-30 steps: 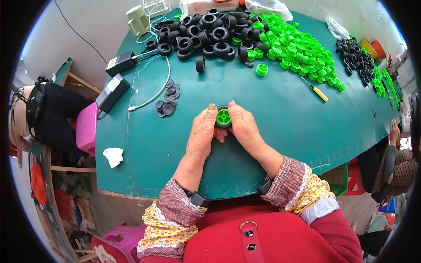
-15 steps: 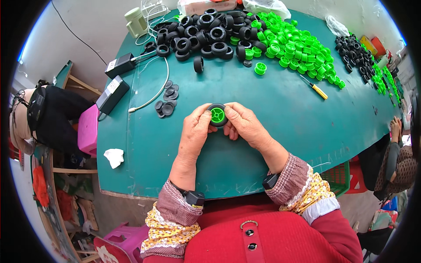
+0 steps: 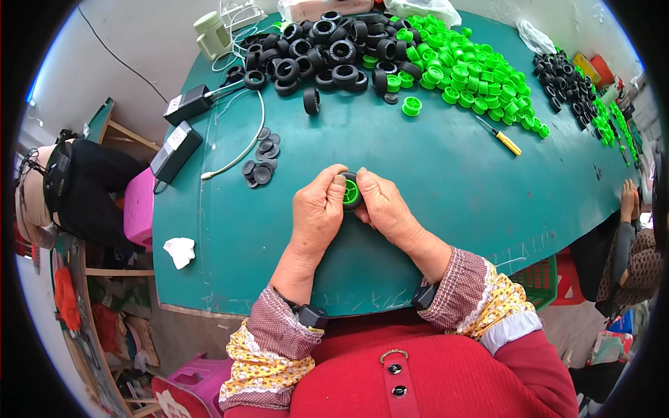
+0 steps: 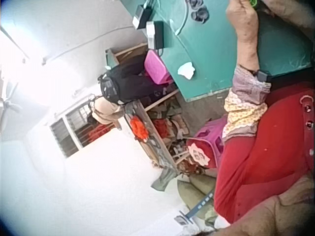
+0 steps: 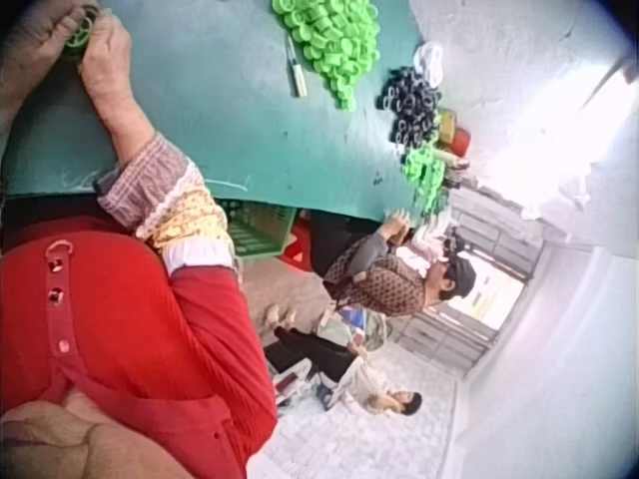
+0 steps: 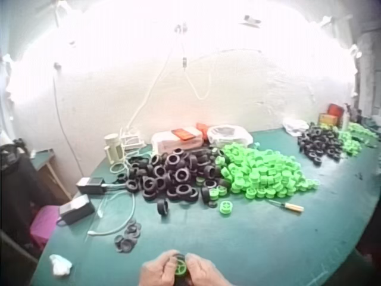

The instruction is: Assembling toy wheels by inserting green rims into black rubber tires on a production line.

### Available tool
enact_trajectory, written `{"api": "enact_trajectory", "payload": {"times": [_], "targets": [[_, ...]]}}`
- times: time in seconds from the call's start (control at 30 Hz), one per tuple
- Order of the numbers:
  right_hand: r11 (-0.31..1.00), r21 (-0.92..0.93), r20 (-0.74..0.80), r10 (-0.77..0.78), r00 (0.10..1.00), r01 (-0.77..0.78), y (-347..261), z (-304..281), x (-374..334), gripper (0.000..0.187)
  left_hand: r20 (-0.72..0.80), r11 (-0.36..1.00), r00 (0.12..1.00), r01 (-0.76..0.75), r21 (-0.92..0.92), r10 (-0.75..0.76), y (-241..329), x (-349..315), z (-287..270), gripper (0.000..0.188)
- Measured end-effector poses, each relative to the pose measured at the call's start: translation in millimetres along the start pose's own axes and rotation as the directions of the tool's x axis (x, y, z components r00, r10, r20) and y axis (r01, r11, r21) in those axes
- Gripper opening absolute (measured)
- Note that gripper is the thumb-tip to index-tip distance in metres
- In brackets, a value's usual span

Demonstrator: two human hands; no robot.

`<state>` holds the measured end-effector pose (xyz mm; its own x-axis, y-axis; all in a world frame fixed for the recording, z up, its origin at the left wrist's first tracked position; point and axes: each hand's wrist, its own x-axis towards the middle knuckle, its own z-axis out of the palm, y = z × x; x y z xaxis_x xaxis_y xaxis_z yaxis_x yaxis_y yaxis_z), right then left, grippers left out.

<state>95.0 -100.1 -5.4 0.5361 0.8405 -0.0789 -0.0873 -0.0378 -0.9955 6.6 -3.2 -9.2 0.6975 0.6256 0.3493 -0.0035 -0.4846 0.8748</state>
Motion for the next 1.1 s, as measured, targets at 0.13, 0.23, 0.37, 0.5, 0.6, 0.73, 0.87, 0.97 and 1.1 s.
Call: {"api": "enact_trajectory", "payload": {"times": [0.13,0.23,0.37,0.5,0.6,0.73,0.87,0.97,1.1], "targets": [[0.960,0.201,0.076,0.181,0.981,-0.193,3,-5,-1,0.041,0.041,0.998,0.999,-0.024,0.056,0.022,-1,0,0,0.021],[0.898,0.321,0.162,0.261,0.952,-0.301,0,-6,1,0.041,0.038,0.984,0.995,0.100,-0.146,-0.095,-1,1,0,0.022],[0.997,0.060,0.116,0.046,0.992,-0.053,-1,-12,4,0.036,0.043,0.930,0.968,0.251,-0.270,-0.248,0,3,-9,0.020],[0.891,-0.399,0.198,-0.145,0.969,0.215,-17,-19,-6,0.067,0.170,0.723,0.904,0.417,-0.552,-0.392,4,2,-14,0.029],[0.891,-0.409,0.162,-0.138,0.977,0.194,-18,-18,-11,0.063,0.281,0.664,0.880,0.474,-0.578,-0.383,6,0,-12,0.031],[0.796,-0.556,-0.087,-0.343,0.935,0.240,-9,-24,-12,0.057,0.387,0.391,0.859,0.501,-0.772,-0.337,15,-3,1,0.040],[0.728,-0.631,-0.099,-0.419,0.903,0.269,-3,-30,-15,0.057,0.407,0.524,0.882,0.470,-0.710,-0.240,27,-6,13,0.053],[0.795,-0.506,-0.028,-0.402,0.915,0.334,-8,-36,-12,0.061,0.454,0.556,0.872,0.472,-0.685,-0.182,18,-3,10,0.057],[0.799,-0.416,0.202,-0.384,0.901,0.433,-6,-43,-4,0.069,0.548,0.445,0.820,0.558,-0.701,-0.165,15,0,10,0.058]]}}
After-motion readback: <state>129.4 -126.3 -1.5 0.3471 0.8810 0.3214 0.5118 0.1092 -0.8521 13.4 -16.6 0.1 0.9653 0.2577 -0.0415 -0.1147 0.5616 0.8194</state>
